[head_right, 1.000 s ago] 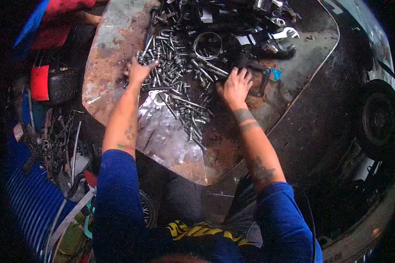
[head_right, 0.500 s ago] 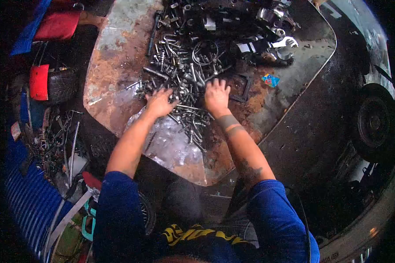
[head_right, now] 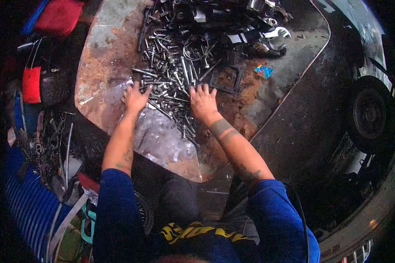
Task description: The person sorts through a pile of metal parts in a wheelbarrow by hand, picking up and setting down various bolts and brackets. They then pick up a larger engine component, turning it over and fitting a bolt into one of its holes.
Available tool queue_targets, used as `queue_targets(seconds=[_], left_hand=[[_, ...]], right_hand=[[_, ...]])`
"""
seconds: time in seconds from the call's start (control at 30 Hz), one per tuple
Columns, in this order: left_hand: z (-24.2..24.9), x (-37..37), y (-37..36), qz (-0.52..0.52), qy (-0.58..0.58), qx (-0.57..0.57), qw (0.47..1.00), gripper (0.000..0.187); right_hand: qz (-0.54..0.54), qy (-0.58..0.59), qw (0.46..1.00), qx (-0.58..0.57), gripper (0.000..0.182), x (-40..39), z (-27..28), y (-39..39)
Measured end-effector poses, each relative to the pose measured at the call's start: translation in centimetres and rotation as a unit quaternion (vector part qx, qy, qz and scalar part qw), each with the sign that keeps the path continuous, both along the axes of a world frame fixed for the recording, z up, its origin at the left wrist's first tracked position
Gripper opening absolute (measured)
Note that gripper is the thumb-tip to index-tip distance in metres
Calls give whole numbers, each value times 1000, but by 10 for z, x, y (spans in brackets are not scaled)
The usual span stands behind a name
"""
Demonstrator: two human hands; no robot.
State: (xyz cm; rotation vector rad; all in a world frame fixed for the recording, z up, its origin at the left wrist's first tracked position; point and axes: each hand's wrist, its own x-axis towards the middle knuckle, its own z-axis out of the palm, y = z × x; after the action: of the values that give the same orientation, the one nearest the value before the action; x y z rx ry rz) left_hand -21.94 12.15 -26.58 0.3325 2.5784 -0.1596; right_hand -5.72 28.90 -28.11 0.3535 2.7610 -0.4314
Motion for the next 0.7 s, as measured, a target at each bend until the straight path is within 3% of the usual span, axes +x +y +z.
queue_targets(seconds=[0.13,0.17,0.2,0.33,0.4,0.43,0.47,0.5,0.53,0.57,0.7], left_hand=[[-7,27,-8,-52,18,43,998,58],[15,30,1,-49,-47,25,997,58],[14,35,0,-59,-51,32,996,60],[7,72,-25,-123,-59,154,979,63],[45,47,-15,-72,-204,175,960,65],[0,35,-41,-183,-15,240,953,66],[9,21,-29,-114,35,227,967,68],[31,7,-11,-15,-10,250,968,70],[8,-8,-10,-20,37,205,978,75],[-16,-23,-11,-21,43,220,974,77],[-18,-17,32,-44,-22,118,992,76]], right_hand=[[-80,-84,992,-49,46,-9,11,-9],[-72,-113,990,-47,58,-14,5,-14],[-70,-114,990,-48,58,-10,2,-18],[-149,-107,974,-134,75,-1,9,-19],[-150,-86,979,-111,75,12,12,-14],[-145,-50,982,-108,75,17,14,-11],[-144,-54,982,-109,75,23,6,-11],[-124,-42,989,-66,77,28,-6,-13],[-104,-26,994,-23,79,30,-13,-14],[-113,-83,989,-50,91,21,1,-14],[-232,-158,948,-152,109,7,20,-12]])
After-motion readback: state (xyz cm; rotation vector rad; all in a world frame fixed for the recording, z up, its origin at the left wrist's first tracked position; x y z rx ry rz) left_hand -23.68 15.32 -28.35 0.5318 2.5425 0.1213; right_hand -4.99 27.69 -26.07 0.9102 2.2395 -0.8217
